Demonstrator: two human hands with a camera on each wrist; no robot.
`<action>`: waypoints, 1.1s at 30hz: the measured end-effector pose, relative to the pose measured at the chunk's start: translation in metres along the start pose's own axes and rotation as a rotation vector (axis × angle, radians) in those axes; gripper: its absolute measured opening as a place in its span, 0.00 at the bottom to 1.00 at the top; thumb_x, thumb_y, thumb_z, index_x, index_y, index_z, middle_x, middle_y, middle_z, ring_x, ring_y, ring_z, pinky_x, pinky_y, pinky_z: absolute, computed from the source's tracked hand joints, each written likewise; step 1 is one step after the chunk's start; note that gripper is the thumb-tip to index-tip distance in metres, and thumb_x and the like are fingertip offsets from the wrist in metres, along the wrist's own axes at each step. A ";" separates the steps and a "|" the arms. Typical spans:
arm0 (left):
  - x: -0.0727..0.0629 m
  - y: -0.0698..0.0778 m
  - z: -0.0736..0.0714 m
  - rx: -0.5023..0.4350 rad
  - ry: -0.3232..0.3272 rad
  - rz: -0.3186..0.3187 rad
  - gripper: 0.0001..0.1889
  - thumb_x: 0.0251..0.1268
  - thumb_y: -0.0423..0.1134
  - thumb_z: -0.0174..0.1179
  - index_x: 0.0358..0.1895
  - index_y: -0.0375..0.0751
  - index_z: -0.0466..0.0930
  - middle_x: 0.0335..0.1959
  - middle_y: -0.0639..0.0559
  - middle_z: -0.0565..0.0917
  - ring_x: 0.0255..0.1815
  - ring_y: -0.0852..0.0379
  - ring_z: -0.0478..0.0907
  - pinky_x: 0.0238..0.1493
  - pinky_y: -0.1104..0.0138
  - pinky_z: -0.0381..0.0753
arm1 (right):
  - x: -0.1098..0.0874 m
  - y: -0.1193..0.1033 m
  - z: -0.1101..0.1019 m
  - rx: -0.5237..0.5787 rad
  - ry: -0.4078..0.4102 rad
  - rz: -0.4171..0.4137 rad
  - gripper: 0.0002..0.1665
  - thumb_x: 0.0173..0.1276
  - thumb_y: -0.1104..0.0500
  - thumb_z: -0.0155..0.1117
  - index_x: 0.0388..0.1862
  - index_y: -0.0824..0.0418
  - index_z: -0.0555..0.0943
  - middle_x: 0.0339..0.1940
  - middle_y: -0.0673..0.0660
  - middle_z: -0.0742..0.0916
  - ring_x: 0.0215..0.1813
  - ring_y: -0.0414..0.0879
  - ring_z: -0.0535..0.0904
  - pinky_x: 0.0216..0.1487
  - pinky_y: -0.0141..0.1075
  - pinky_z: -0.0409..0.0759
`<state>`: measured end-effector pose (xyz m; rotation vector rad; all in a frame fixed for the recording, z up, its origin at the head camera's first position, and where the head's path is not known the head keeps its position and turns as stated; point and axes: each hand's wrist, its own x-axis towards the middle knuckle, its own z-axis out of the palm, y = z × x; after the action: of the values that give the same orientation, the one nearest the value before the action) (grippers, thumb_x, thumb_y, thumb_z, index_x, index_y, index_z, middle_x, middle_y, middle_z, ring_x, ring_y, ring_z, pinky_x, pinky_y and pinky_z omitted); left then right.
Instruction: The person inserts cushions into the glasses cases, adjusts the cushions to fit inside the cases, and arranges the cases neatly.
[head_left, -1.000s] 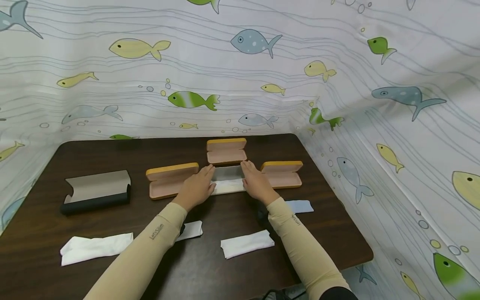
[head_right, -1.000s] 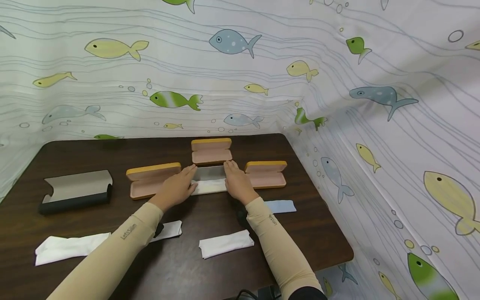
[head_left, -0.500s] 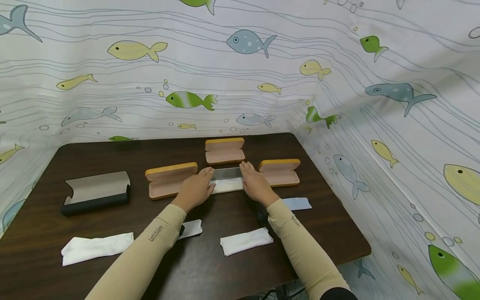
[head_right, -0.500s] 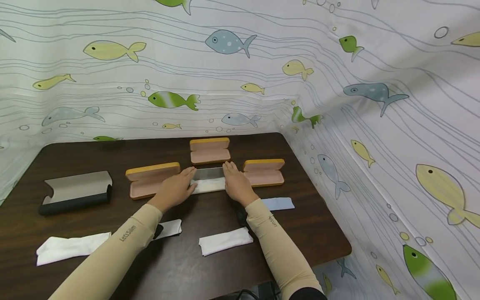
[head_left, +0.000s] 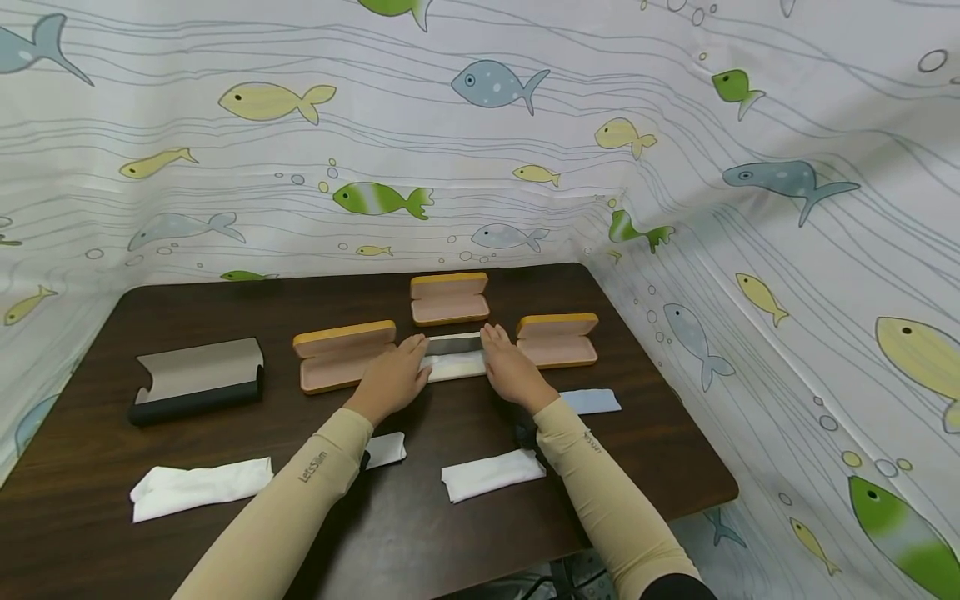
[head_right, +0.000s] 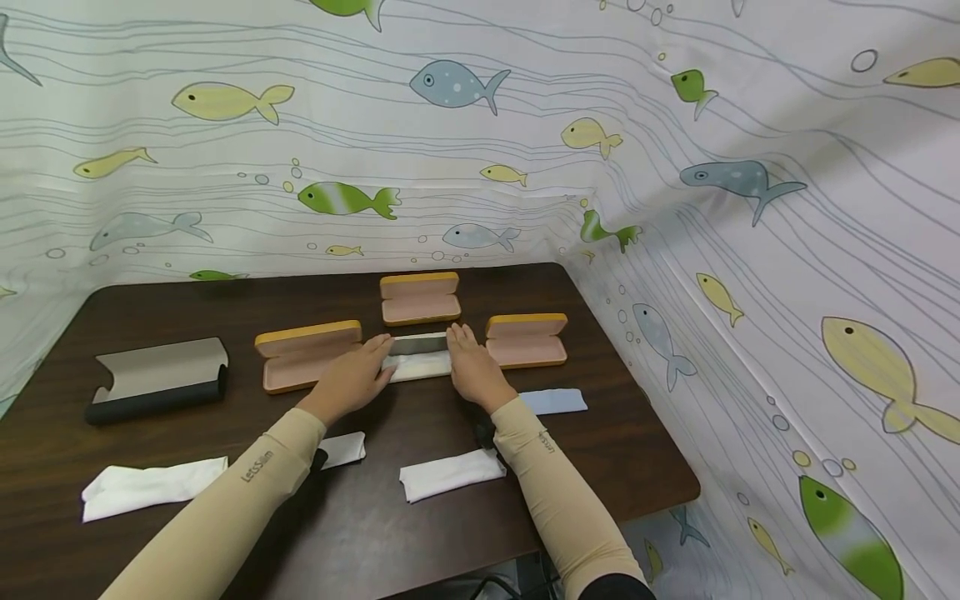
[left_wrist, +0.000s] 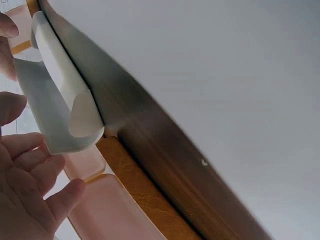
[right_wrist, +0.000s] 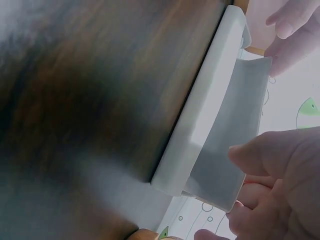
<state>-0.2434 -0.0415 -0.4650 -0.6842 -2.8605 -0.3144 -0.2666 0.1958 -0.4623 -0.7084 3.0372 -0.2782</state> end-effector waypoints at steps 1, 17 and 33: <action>0.000 0.000 0.000 0.000 -0.001 0.002 0.29 0.75 0.45 0.60 0.71 0.30 0.69 0.70 0.36 0.74 0.57 0.39 0.81 0.48 0.49 0.84 | -0.001 0.000 0.000 -0.001 -0.002 -0.003 0.36 0.80 0.63 0.54 0.80 0.70 0.54 0.82 0.65 0.59 0.82 0.59 0.50 0.75 0.56 0.62; -0.009 0.007 -0.002 -0.014 -0.040 0.027 0.31 0.75 0.42 0.60 0.73 0.26 0.65 0.72 0.33 0.70 0.70 0.39 0.71 0.65 0.48 0.75 | -0.011 -0.001 0.006 -0.039 -0.021 0.002 0.39 0.79 0.62 0.57 0.81 0.70 0.54 0.82 0.66 0.58 0.82 0.60 0.50 0.74 0.57 0.63; -0.023 0.010 0.001 0.006 -0.052 0.062 0.28 0.73 0.42 0.62 0.68 0.26 0.72 0.70 0.32 0.72 0.70 0.37 0.71 0.63 0.45 0.76 | -0.030 -0.008 0.011 0.044 -0.224 0.094 0.44 0.81 0.55 0.56 0.84 0.62 0.45 0.85 0.58 0.46 0.84 0.54 0.37 0.76 0.68 0.43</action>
<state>-0.2191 -0.0422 -0.4696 -0.7890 -2.8808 -0.2834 -0.2354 0.2004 -0.4725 -0.5517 2.8325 -0.2448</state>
